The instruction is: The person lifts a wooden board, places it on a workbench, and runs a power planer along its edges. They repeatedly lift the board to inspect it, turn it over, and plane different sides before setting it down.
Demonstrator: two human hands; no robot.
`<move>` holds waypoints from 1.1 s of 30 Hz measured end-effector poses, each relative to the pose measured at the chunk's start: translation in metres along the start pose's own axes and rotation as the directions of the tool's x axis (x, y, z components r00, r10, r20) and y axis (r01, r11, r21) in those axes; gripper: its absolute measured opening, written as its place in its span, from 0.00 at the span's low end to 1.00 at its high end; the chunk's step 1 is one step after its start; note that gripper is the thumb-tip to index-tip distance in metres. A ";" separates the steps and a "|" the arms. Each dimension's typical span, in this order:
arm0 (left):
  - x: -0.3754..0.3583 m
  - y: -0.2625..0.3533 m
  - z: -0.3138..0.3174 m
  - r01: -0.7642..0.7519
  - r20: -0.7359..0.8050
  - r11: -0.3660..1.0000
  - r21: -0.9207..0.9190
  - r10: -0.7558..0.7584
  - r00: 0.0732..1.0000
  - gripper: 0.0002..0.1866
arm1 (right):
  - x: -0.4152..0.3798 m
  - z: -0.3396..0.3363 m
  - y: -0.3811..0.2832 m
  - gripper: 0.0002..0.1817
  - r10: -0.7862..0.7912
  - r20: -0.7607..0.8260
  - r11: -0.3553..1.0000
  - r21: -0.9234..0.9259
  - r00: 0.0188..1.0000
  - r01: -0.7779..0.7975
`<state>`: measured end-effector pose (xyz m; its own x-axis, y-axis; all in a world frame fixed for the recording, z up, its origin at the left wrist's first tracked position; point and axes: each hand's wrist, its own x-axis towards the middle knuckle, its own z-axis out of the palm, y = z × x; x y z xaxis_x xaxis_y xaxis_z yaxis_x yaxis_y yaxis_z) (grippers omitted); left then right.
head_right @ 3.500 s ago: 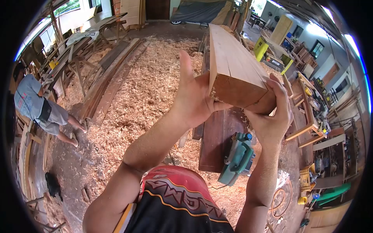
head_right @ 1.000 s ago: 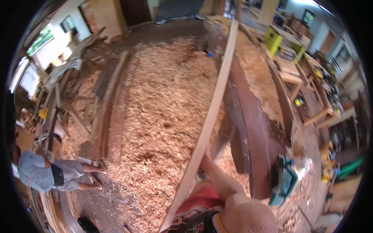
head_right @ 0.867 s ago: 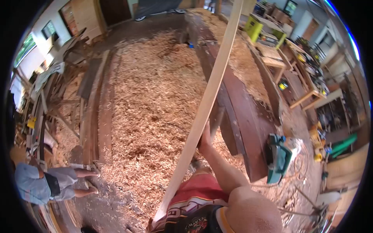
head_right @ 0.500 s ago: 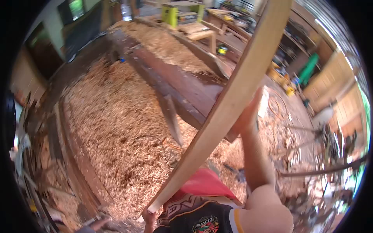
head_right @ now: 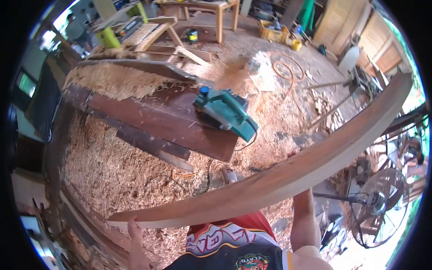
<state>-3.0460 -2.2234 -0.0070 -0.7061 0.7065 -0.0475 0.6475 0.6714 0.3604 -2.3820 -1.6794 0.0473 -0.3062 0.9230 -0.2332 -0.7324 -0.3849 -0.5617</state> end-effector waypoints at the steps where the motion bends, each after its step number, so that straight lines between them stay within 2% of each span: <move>1: 0.029 0.007 -0.012 -0.003 0.036 1.000 0.005 0.003 0.999 0.17 | -0.001 -0.017 0.012 0.37 -0.006 -0.051 0.999 0.041 0.999 0.008; 3: 0.079 0.028 -0.037 -0.046 0.026 0.995 0.088 0.044 0.999 0.17 | 0.000 -0.039 0.038 0.36 -0.019 -0.129 0.994 0.107 0.991 0.033; 5: 0.126 0.049 -0.065 -0.163 0.036 0.967 0.197 0.159 0.987 0.17 | 0.005 -0.051 0.061 0.36 -0.017 -0.179 0.985 0.168 0.984 0.047; 7: 0.167 0.087 -0.092 -0.131 0.092 0.941 0.313 0.107 0.990 0.16 | 0.018 -0.055 0.081 0.36 -0.023 -0.203 0.973 0.221 0.979 0.069; 10: 0.224 0.130 -0.119 -0.178 0.086 0.881 0.438 0.156 0.984 0.16 | 0.040 -0.061 0.106 0.35 -0.034 -0.291 0.967 0.232 0.956 0.104; 12: 0.262 0.159 -0.130 -0.230 0.096 0.847 0.479 0.209 0.973 0.16 | 0.057 -0.068 0.121 0.33 -0.046 -0.380 0.972 0.195 0.924 0.128; 13: 0.281 0.171 -0.133 -0.252 0.101 0.830 0.498 0.233 0.967 0.16 | 0.065 -0.071 0.131 0.35 -0.114 -0.166 0.900 0.401 0.980 0.172; 15: 0.318 0.190 -0.138 -0.359 0.114 0.823 0.441 0.345 0.932 0.16 | 0.072 -0.076 0.144 0.36 -0.067 -0.324 0.921 0.343 0.944 0.183; 16: 0.335 0.205 -0.140 -0.337 0.138 0.814 0.474 0.309 0.941 0.15 | 0.077 -0.074 0.151 0.36 -0.042 -0.395 0.933 0.314 0.918 0.178; 17: 0.350 0.217 -0.140 -0.318 0.163 0.803 0.505 0.273 0.948 0.15 | 0.081 -0.064 0.150 0.35 0.030 -0.419 0.903 0.401 0.907 0.155; 20: 0.399 0.218 -0.135 -0.368 0.194 0.768 0.525 0.313 0.930 0.16 | 0.084 -0.088 0.172 0.35 -0.043 -0.377 0.943 0.289 0.925 0.162; 21: 0.413 0.217 -0.131 -0.383 0.198 0.759 0.527 0.329 0.923 0.16 | 0.083 -0.070 0.164 0.35 -0.024 -0.341 0.909 0.384 0.940 0.163; 24: 0.453 0.211 -0.112 -0.427 0.227 0.753 0.500 0.362 0.904 0.15 | 0.071 -0.001 0.119 0.36 -0.065 -0.730 0.982 0.073 0.681 0.172; 25: 0.461 0.215 -0.107 -0.441 0.251 0.760 0.477 0.363 0.897 0.15 | 0.071 -0.006 0.104 0.36 -0.124 -0.764 0.992 -0.083 0.633 0.094; 26: 0.467 0.215 -0.106 -0.441 0.268 0.770 0.462 0.353 0.896 0.15 | 0.054 -0.029 0.076 0.37 -0.244 -0.743 0.946 -0.323 0.623 -0.014; 27: 0.478 0.200 -0.092 -0.502 0.249 0.767 0.398 0.437 0.864 0.15 | 0.031 -0.058 0.041 0.39 -0.384 -0.683 0.741 -0.630 0.621 -0.235; 28: 0.489 0.186 -0.086 -0.549 0.208 0.760 0.348 0.508 0.836 0.15 | 0.002 -0.087 0.005 0.41 -0.545 -0.477 0.061 -0.843 0.690 -0.535; 29: 0.487 0.204 -0.090 -0.501 0.211 0.792 0.349 0.454 0.866 0.16 | -0.028 -0.112 -0.029 0.44 -0.568 -0.264 -0.570 -0.557 0.780 -0.604; 30: 0.493 0.199 -0.087 -0.560 0.207 0.761 0.329 0.520 0.829 0.16 | -0.049 -0.140 -0.058 0.47 -0.527 -0.024 -0.799 -0.327 0.850 -0.505; 31: 0.501 0.189 -0.080 -0.560 0.191 0.730 0.392 0.531 0.825 0.15 | -0.020 0.002 -0.052 0.47 -0.529 -0.372 -0.707 -0.303 0.762 -0.639; 32: 0.503 0.193 -0.082 -0.566 0.190 0.706 0.426 0.542 0.819 0.15 | -0.049 -0.062 -0.060 0.45 -0.619 0.271 -0.780 -0.322 0.737 -0.536; 33: 0.502 0.193 -0.084 -0.554 0.189 0.709 0.436 0.530 0.827 0.14 | -0.048 -0.062 -0.069 0.44 -0.634 0.289 -0.771 -0.317 0.718 -0.553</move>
<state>-3.2996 -1.7581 0.1168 -0.1865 0.9822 -0.0245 0.9754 0.1821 -0.1238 -2.2791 -1.6974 0.0476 0.0687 0.9061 0.4175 0.9264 -0.2132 0.3104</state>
